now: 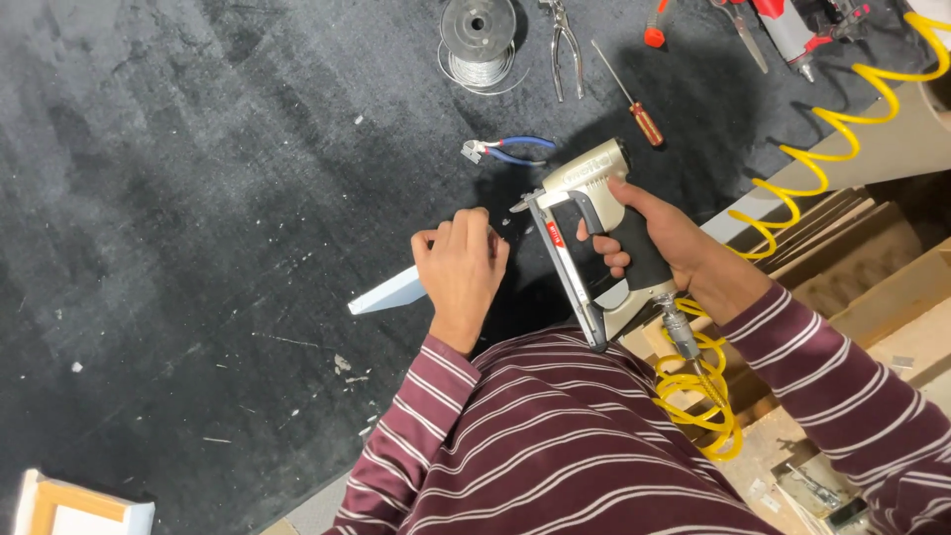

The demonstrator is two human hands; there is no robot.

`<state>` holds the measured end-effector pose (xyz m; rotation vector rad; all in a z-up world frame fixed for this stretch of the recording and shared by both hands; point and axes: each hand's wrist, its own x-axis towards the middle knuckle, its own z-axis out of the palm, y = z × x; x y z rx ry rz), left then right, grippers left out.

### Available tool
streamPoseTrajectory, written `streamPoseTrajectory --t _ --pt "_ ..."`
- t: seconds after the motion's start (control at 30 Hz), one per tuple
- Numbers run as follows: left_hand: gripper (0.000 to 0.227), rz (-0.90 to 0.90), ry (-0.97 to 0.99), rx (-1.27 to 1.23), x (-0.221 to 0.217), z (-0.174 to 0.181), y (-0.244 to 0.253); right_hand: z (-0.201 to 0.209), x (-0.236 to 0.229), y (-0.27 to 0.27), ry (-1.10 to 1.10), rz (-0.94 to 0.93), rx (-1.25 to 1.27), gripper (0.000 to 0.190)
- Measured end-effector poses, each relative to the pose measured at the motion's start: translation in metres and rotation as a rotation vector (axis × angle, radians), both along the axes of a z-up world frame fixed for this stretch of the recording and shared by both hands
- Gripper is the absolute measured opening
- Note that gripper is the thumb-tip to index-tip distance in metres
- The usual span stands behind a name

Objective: The person staples a light blue fabric piece to a wooden frame using a pneumatic staple gun, then folds and secures the fabric edges around the frame. They handle the frame and fabric repeatedly to align and fasten the material.

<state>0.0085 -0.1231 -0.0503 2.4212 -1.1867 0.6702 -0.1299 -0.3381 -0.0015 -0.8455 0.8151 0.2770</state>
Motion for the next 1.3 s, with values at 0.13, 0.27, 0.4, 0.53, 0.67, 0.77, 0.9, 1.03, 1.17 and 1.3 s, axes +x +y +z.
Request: streamPoseTrajectory --t 0.13,0.27,0.4,0.53,0.67,0.77,0.9,1.03,1.17,1.3 --pt "0.020 0.027 -0.096 -0.051 0.004 -0.004 -0.006 -0.004 -0.004 -0.002 -0.002 0.009 -0.001 0.068" --pt "0.015 0.037 -0.114 -0.098 0.008 -0.011 -0.008 0.000 -0.002 -0.001 -0.008 -0.003 -0.004 0.064" --pt "0.015 -0.012 -0.182 -0.160 0.011 -0.009 -0.008 0.004 0.000 0.000 -0.001 0.005 -0.005 0.064" --pt "0.016 -0.030 -0.206 -0.170 0.011 -0.001 -0.010 0.002 0.000 -0.001 -0.007 0.021 -0.025 0.066" --pt "0.017 -0.086 -0.181 -0.150 0.013 0.005 -0.008 0.001 0.000 -0.001 -0.005 0.002 -0.021 0.065" --pt "0.017 -0.120 -0.078 -0.080 0.016 0.011 -0.003 -0.002 -0.002 -0.003 0.005 0.003 -0.027 0.066" --pt "0.015 -0.146 0.129 0.032 0.017 0.024 0.003 -0.005 -0.003 -0.005 0.016 0.002 -0.022 0.067" --pt "0.012 -0.190 0.302 0.104 0.016 0.048 0.004 -0.005 -0.004 -0.005 0.019 0.001 -0.017 0.068" --pt "0.018 -0.202 0.385 0.157 0.021 0.044 0.004 -0.003 -0.005 -0.005 0.014 -0.003 -0.002 0.066" --pt "0.021 -0.195 0.501 0.114 0.019 0.035 0.006 0.001 -0.008 -0.002 0.008 -0.013 0.016 0.064"
